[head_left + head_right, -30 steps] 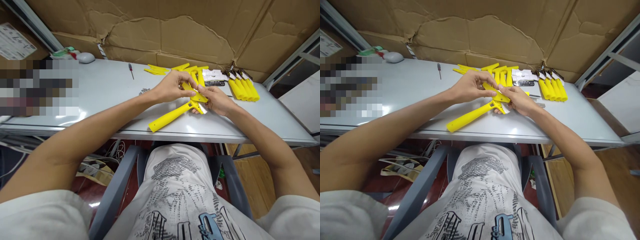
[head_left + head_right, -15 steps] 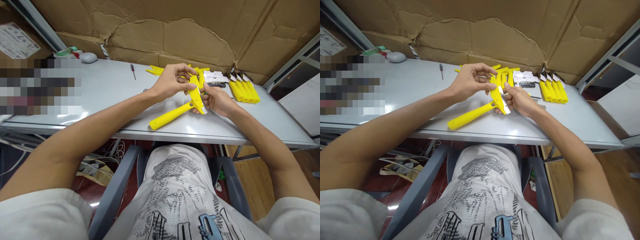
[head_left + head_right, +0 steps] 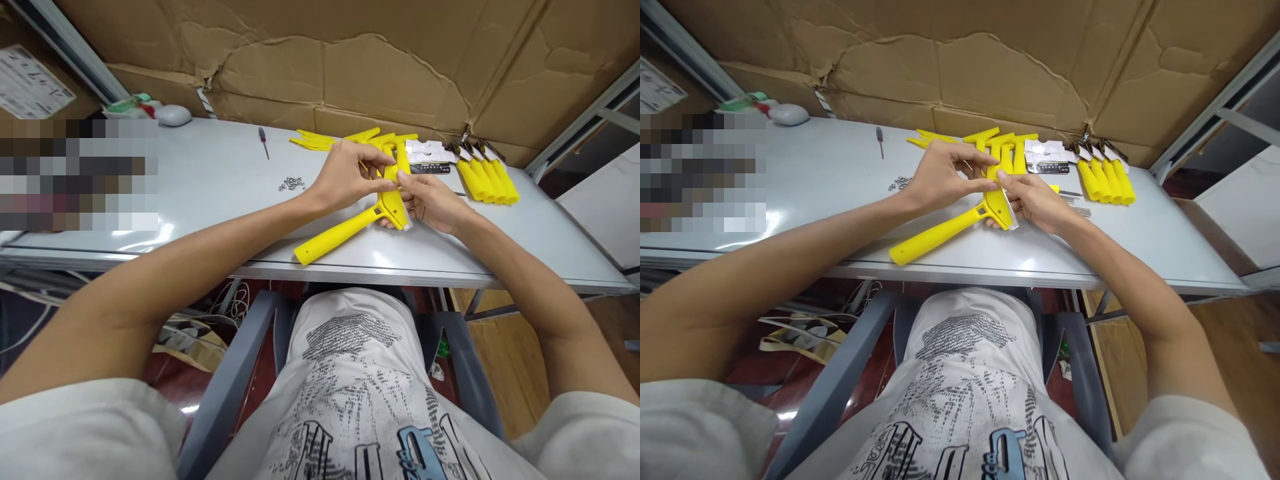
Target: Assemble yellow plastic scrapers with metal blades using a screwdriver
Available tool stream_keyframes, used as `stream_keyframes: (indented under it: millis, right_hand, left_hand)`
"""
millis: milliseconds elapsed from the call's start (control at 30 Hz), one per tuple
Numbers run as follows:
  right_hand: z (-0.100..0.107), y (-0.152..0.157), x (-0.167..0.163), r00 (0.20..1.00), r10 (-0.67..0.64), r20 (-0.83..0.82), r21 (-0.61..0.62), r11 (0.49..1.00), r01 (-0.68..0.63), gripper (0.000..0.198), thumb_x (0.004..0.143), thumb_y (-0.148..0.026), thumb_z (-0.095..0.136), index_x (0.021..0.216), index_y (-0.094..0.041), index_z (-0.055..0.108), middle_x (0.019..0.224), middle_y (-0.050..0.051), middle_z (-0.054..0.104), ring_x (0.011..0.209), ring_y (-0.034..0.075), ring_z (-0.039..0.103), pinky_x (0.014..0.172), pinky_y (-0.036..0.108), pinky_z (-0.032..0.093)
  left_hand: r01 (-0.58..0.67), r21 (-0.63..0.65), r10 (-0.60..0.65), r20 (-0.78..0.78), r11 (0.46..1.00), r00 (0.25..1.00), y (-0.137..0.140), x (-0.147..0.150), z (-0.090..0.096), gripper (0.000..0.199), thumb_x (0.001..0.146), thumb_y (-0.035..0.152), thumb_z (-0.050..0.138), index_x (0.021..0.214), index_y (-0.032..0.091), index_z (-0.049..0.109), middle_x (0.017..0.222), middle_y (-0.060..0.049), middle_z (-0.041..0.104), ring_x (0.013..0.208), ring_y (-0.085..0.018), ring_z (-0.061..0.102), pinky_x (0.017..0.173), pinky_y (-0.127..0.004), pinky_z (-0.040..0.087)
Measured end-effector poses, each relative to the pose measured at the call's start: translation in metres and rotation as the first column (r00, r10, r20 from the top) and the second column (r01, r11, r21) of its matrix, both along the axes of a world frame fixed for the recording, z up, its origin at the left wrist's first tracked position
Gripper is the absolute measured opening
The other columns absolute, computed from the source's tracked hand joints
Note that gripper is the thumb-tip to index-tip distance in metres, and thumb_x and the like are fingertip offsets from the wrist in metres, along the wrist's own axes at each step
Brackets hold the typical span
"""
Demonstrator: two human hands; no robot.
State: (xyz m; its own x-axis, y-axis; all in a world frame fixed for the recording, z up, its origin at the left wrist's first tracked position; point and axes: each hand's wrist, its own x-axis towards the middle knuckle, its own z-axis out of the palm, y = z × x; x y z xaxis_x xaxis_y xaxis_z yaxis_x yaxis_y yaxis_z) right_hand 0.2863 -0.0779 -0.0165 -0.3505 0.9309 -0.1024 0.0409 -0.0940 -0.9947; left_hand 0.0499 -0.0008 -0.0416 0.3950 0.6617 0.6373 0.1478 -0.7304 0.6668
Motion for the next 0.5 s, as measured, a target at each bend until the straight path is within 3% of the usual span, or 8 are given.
stream_keyframes:
  millis: [200,333,433,500]
  right_hand:
    - [-0.0056,0.0051,0.0093,0.998,0.054,-0.037,0.078,0.996,-0.051,0.059,0.097,-0.062,0.121,0.107,-0.022,0.079,0.094,0.011,0.094,0.083,0.03,0.097,0.085,0.041,0.087]
    - [-0.004,0.0074,0.0109,1.0,-0.011,-0.025,0.108,0.994,0.013,0.051,0.1,-0.048,0.12,0.116,-0.024,0.078,0.091,0.004,0.092,0.08,0.027,0.095,0.089,0.044,0.088]
    - [-0.0026,0.007,0.0088,0.994,-0.105,0.018,0.157,0.982,0.101,0.051,0.101,-0.05,0.118,0.118,-0.027,0.076,0.09,0.002,0.09,0.078,0.026,0.093,0.08,0.042,0.085]
    - [-0.0023,0.0053,0.0068,0.985,-0.168,0.039,0.212,0.965,0.156,0.053,0.101,-0.055,0.117,0.118,-0.029,0.075,0.091,0.001,0.089,0.08,0.027,0.093,0.073,0.04,0.081]
  left_hand:
    - [-0.034,-0.02,0.031,-0.104,0.999,0.994,0.0007,-0.0018,0.001,0.05,0.088,0.059,0.124,0.116,0.026,0.1,0.124,-0.01,0.091,0.11,-0.029,0.086,0.096,-0.039,0.073]
    - [-0.011,-0.118,0.002,-0.074,0.993,0.997,0.0022,-0.0049,0.0006,0.046,0.095,0.048,0.117,0.131,0.027,0.098,0.144,-0.013,0.085,0.116,-0.027,0.083,0.091,-0.035,0.074]
    - [0.071,-0.267,-0.086,-0.046,0.961,0.995,0.0045,-0.0088,0.0015,0.051,0.101,0.041,0.109,0.146,0.024,0.091,0.142,-0.014,0.085,0.106,-0.024,0.083,0.082,-0.033,0.073]
    - [0.095,-0.297,-0.119,-0.065,0.95,0.991,0.0039,-0.0102,0.0024,0.053,0.101,0.037,0.109,0.147,0.023,0.089,0.134,-0.013,0.086,0.105,-0.024,0.086,0.082,-0.032,0.073]
